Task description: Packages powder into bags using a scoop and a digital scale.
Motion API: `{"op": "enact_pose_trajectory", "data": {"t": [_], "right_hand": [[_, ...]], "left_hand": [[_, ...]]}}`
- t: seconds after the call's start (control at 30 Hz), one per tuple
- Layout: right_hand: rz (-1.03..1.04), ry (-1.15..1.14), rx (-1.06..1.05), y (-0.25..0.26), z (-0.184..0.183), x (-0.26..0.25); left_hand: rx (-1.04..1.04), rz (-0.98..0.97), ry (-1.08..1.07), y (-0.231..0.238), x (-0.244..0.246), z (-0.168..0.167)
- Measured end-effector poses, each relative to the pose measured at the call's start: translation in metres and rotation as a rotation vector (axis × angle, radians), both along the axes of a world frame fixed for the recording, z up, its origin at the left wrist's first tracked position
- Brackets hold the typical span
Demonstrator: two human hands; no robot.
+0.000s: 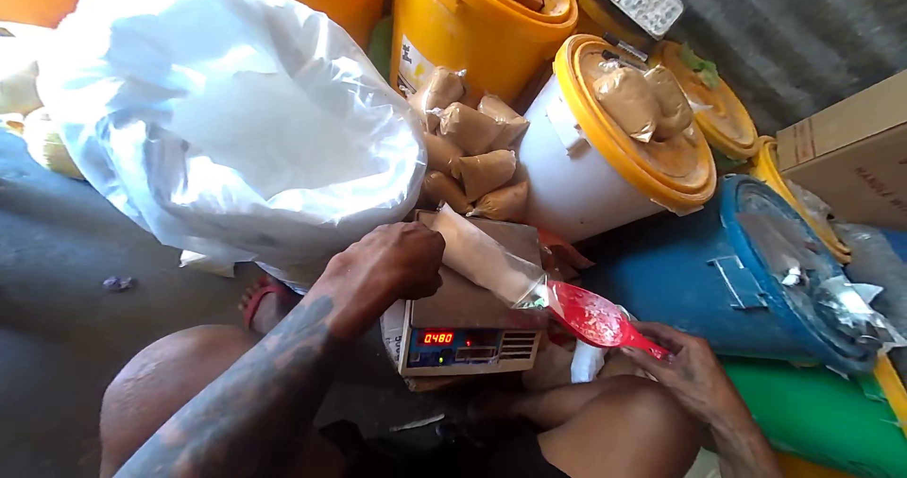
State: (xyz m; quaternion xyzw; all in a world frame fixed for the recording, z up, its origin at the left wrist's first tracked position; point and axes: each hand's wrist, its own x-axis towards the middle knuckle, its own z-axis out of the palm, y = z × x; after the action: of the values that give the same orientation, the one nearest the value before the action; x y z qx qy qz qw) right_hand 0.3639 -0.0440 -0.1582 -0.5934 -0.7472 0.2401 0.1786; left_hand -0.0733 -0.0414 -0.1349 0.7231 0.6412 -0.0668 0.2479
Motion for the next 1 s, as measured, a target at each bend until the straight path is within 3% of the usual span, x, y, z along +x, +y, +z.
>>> {"op": "enact_pose_trajectory", "data": {"t": [0.6, 1.0], "right_hand": [[-0.089, 0.192, -0.132, -0.016, -0.021, 0.038], [-0.074, 0.118, -0.069, -0.019, -0.004, 0.048]], "left_hand": [[-0.016, -0.026, 0.007, 0.001, 0.002, 0.0], [-0.018, -0.008, 0.018, 0.002, 0.002, -0.001]]}}
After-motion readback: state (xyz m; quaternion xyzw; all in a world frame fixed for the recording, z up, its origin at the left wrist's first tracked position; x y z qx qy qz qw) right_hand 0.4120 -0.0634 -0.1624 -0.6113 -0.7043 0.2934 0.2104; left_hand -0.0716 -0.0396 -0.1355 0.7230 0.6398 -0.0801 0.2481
